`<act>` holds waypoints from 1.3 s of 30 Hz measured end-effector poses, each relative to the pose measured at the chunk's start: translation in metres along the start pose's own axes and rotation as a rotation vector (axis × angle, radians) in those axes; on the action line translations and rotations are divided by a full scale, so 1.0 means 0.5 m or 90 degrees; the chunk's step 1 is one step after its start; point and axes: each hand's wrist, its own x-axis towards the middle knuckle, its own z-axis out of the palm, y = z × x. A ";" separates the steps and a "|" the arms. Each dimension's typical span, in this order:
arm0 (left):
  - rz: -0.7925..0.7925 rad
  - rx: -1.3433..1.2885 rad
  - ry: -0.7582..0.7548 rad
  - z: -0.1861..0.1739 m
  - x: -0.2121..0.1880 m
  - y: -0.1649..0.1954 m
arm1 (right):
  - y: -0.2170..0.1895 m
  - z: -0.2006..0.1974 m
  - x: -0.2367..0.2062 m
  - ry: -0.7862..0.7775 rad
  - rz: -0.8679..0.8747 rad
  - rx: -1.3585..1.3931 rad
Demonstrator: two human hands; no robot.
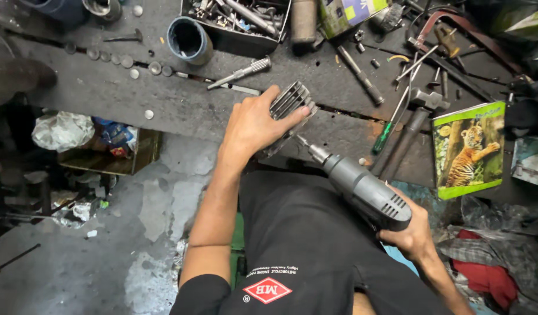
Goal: The person uses a handheld rotary tool to grind the surface of a metal engine cylinder head. They hold the part with one hand and operate the tool with the other, rotating the part to access different areas.
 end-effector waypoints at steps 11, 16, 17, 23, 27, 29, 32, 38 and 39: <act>-0.001 -0.002 -0.002 -0.005 0.012 -0.016 | -0.092 0.026 -0.020 -0.013 -0.145 -0.049; 0.010 -0.009 0.005 -0.002 0.015 -0.019 | -0.130 0.040 -0.037 0.011 -0.124 -0.116; 0.006 -0.007 0.006 -0.002 0.015 -0.019 | -0.131 0.045 -0.039 0.017 -0.121 -0.122; 0.012 0.002 0.019 0.002 0.011 -0.015 | -0.090 0.088 -0.022 0.058 -0.254 -0.009; 0.008 -0.007 0.020 0.002 0.008 -0.011 | -0.050 0.103 -0.014 0.049 -0.208 0.023; 0.004 -0.017 0.021 -0.002 0.013 -0.013 | -0.035 0.102 -0.013 0.029 -0.218 0.040; -0.009 0.007 0.034 -0.012 0.031 -0.023 | -0.024 0.100 -0.010 0.022 -0.267 0.057; -0.018 0.023 0.032 -0.013 0.054 -0.046 | -0.029 0.116 -0.014 0.025 -0.245 0.016; -0.022 0.021 0.039 -0.015 0.058 -0.049 | -0.032 0.120 -0.017 0.020 -0.230 0.018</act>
